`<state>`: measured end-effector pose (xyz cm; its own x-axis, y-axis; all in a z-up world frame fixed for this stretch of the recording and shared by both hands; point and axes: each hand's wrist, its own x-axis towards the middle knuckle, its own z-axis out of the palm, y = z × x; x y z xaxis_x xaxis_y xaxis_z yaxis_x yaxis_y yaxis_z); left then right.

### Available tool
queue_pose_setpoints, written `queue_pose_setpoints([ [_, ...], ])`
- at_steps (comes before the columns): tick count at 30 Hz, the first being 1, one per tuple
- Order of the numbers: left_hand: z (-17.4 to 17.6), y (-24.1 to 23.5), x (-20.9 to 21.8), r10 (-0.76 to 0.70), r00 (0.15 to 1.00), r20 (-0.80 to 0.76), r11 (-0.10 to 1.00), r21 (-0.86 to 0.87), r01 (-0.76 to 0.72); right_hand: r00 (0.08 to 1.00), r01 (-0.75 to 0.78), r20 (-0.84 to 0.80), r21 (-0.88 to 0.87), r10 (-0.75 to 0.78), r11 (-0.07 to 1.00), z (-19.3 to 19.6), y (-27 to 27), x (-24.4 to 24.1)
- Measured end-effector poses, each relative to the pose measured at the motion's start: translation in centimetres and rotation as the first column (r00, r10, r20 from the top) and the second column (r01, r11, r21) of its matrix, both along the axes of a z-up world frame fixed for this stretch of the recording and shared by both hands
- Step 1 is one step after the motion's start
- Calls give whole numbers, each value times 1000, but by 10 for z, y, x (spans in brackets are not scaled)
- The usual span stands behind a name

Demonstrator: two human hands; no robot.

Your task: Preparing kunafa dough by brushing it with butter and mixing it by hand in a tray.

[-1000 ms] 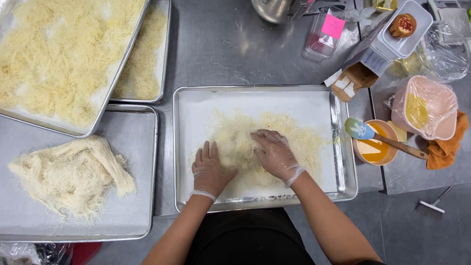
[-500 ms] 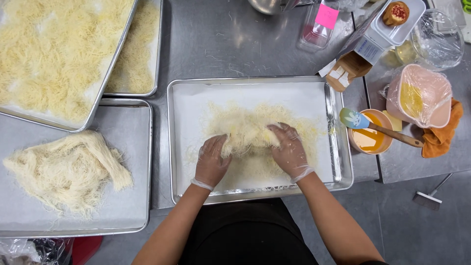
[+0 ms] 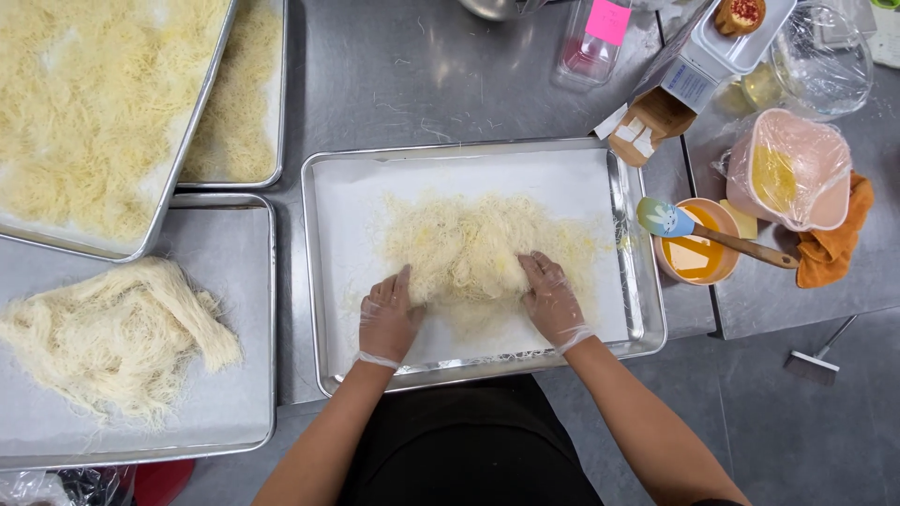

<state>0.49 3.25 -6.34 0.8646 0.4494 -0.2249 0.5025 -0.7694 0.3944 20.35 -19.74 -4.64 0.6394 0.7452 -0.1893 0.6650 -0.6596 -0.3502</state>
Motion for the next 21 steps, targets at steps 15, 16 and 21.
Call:
queue_pose_setpoints([
  [15, 62, -9, 91, 67, 989, -129, 994, -78, -78, 859, 428, -297, -30, -417, 903, 54, 6, 54],
  [16, 65, -5, 98, 126, 967, -220, 977, -144, -159, 836, 482, -265, -67, -481, 874, 37, 0, 62],
  [21, 50, 7, 113, 180, 941, -287, 958, -165, -234, 834, 466, -324, -20, -447, 884, 17, 30, 46],
])
